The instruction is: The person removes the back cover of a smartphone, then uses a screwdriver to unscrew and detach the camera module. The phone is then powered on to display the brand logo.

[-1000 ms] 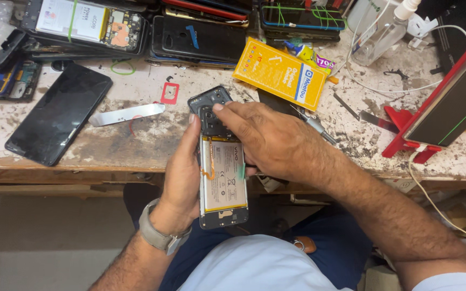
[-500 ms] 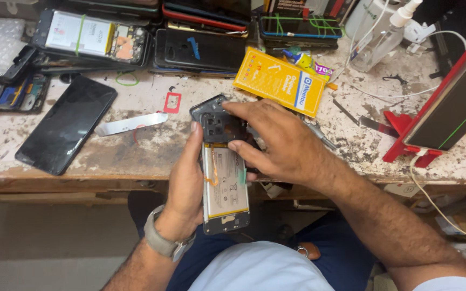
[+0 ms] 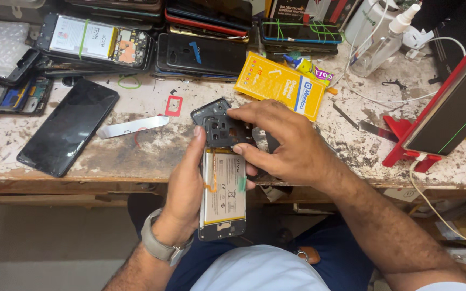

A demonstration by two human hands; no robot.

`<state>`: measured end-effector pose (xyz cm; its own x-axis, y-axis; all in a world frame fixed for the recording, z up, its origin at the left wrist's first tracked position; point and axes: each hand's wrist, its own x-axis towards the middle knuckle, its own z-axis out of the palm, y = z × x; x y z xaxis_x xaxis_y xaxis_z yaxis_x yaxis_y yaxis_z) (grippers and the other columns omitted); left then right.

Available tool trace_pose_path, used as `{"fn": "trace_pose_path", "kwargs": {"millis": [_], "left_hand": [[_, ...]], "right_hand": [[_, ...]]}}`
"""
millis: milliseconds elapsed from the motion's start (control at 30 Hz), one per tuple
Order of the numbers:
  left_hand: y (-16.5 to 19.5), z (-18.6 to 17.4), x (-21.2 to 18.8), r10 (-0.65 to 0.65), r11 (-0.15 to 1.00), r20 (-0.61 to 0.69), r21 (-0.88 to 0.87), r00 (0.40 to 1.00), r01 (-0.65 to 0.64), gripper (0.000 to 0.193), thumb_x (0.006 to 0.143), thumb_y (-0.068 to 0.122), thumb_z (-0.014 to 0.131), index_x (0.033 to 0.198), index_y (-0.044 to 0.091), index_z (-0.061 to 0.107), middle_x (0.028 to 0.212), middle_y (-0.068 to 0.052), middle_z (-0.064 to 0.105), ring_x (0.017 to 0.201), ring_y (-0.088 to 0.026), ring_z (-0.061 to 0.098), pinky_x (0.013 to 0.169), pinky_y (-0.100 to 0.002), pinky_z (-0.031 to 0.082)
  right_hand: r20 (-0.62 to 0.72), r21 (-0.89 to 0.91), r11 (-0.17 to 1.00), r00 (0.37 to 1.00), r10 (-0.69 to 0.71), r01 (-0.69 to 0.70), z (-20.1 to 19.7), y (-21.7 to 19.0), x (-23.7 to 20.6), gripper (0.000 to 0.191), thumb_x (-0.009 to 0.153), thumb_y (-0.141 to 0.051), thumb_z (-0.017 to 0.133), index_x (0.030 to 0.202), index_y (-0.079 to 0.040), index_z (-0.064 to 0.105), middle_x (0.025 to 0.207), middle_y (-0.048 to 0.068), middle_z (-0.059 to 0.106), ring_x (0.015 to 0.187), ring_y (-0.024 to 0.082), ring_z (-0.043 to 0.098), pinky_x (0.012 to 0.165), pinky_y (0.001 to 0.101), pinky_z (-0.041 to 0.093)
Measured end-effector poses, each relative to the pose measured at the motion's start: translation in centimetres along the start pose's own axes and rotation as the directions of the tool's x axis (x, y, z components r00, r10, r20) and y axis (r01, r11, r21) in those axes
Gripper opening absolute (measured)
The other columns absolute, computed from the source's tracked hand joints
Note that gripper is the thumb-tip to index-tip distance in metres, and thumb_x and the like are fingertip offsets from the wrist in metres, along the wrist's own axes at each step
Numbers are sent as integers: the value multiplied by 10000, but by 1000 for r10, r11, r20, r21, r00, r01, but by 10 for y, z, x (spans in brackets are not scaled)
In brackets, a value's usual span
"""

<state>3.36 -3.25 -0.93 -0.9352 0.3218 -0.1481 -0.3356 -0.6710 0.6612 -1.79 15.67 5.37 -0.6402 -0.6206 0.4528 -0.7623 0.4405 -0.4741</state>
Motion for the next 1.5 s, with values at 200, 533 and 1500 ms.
{"fn": "trace_pose_path", "kwargs": {"millis": [200,533,1500], "left_hand": [[0,6,-1,26,1000,-105,-5,994,-27,619,1043,554,318,1256,48,604,1016,-145,710,814,-240,726,711,-400,636],[3,10,-3,5,999,-96,-31,995,-8,627,1022,578,354,1238,52,620,1026,-135,714,845,-233,728,731,-396,637],[-3,5,7,128,974,-123,-172,984,-148,626,965,609,547,1268,70,644,1164,-109,690,934,-171,667,785,-343,603]], "right_hand": [[-79,1,1000,996,27,-27,12,-5,-6,454,885,-148,797,1302,-36,656,1274,153,697,1203,295,684,1039,393,550],[-136,19,1000,991,9,-6,12,-4,-9,447,864,-118,815,1277,-37,664,1270,134,697,1196,290,680,1048,395,535],[-341,-144,629,635,693,-764,-10,52,-89,225,969,-238,746,1135,-85,742,926,135,756,804,259,707,715,373,540]]}}
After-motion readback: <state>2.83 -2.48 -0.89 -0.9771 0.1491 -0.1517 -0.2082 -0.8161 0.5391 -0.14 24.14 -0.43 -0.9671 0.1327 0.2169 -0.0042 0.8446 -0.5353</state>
